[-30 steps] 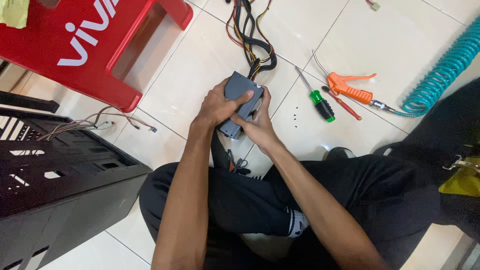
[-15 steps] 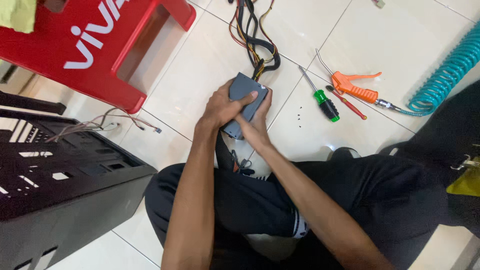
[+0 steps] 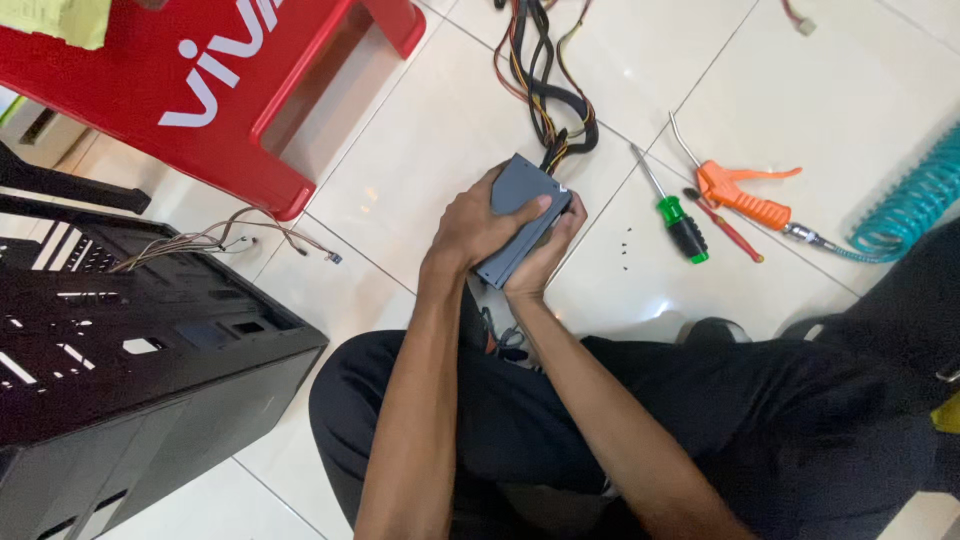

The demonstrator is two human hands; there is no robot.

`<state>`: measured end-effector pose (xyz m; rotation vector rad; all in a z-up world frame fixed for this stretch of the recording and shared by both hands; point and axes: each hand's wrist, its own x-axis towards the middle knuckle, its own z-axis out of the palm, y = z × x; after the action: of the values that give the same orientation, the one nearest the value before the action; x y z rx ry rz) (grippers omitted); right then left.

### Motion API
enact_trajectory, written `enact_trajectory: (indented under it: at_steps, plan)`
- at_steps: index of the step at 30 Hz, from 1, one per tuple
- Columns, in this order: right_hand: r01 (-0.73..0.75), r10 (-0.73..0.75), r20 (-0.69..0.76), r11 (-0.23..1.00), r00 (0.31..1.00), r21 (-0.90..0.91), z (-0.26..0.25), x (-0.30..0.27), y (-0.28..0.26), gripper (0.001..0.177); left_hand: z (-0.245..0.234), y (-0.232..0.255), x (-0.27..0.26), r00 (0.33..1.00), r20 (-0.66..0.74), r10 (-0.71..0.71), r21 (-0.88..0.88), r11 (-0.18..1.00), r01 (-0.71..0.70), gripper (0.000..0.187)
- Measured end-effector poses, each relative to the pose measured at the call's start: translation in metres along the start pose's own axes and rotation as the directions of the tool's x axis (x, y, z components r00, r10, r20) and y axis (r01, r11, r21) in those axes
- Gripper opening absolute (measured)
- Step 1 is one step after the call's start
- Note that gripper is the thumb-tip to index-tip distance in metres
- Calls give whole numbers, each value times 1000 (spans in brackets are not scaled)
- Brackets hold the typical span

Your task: The person sits on the floor and uses a screwdriver to tighten screws on a computer power supply unit. They then rotate the unit to inspect different sides and manually spin the cooling fan.

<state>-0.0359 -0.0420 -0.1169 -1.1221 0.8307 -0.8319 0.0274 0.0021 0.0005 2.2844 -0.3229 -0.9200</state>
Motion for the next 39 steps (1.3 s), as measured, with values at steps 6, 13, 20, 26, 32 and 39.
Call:
enact_trajectory:
  at_steps: [6, 13, 20, 26, 32, 39]
  plan:
    - [-4, 4, -3, 997, 1000, -77, -1, -7, -14, 41, 5, -5, 1, 999, -36, 29, 101, 995, -26, 87]
    - [-12, 30, 130, 990, 991, -138, -27, 0, -5, 53, 3, -1, -5, 995, -87, 38, 83, 996, -31, 93]
    - [-77, 214, 437, 948, 874, -310, -56, 26, -36, 69, 0, 1, 7, 991, -130, -36, 104, 993, 50, 107]
    - [-64, 195, 382, 942, 903, -329, -60, 45, -9, 57, -2, 1, 13, 987, -133, -88, 80, 992, 99, 107]
    - [-60, 236, 342, 889, 910, -453, -47, 38, -40, 66, -10, -4, 18, 986, -138, -91, 69, 992, 101, 102]
    - [-43, 211, 306, 878, 928, -476, -46, 39, -27, 66, -16, -2, 15, 986, -134, -94, 71, 992, 104, 97]
